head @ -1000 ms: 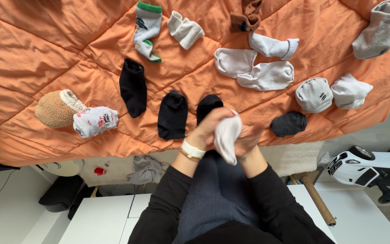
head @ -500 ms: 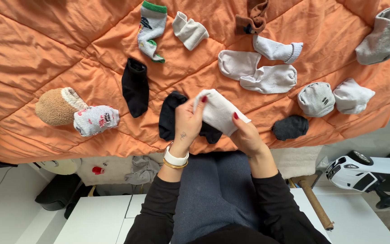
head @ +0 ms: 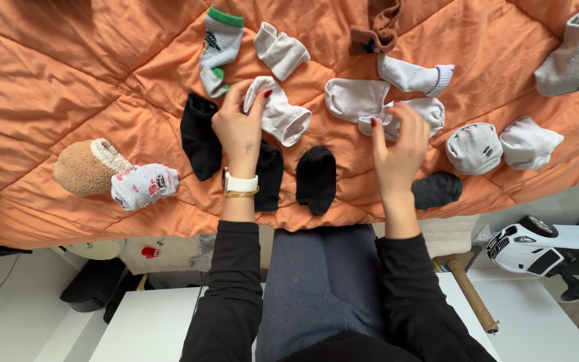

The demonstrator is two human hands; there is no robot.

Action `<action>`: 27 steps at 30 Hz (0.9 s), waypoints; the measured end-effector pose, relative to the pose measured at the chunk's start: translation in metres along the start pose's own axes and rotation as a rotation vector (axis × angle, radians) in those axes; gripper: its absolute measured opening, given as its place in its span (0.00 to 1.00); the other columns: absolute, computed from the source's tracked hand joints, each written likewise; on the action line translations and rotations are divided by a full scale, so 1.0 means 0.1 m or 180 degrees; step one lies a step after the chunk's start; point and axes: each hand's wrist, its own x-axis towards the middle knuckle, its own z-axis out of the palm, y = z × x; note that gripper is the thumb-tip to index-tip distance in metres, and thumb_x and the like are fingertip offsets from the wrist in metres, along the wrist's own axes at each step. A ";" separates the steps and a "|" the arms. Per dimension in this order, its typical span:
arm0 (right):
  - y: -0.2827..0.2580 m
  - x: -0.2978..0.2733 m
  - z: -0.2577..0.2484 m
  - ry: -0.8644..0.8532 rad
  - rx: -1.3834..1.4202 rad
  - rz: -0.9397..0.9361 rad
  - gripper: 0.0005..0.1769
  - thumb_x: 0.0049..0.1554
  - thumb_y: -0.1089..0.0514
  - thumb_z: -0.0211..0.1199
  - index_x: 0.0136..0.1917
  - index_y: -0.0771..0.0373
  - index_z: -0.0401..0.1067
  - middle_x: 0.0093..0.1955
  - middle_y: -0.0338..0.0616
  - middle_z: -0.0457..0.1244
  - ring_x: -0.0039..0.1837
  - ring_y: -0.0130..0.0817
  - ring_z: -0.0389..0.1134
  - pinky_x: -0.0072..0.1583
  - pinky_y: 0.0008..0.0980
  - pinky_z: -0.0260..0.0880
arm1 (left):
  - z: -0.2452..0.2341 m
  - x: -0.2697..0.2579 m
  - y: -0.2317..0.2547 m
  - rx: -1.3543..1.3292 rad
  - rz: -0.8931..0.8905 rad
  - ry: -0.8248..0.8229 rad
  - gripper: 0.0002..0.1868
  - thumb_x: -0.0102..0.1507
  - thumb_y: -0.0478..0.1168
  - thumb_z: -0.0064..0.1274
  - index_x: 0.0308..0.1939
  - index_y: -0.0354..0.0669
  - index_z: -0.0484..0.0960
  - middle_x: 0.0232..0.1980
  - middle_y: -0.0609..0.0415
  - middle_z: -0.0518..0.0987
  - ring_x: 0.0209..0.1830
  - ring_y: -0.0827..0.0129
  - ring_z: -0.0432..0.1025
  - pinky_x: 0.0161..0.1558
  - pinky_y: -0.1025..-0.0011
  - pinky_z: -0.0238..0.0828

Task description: Sort and match pairs of socks from a laundry basket on a bed.

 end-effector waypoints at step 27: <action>-0.17 0.13 0.32 0.0175 -0.0959 -0.1378 0.15 0.55 0.56 0.78 0.48 0.57 0.72 0.49 0.38 0.66 0.61 0.40 0.65 0.63 0.44 0.55 | 0.17 -0.70 0.13 -0.0228 0.0535 0.0073 0.06 0.60 0.34 0.63 0.39 0.40 0.82 0.37 0.54 0.80 0.32 0.67 0.76 0.36 0.71 0.73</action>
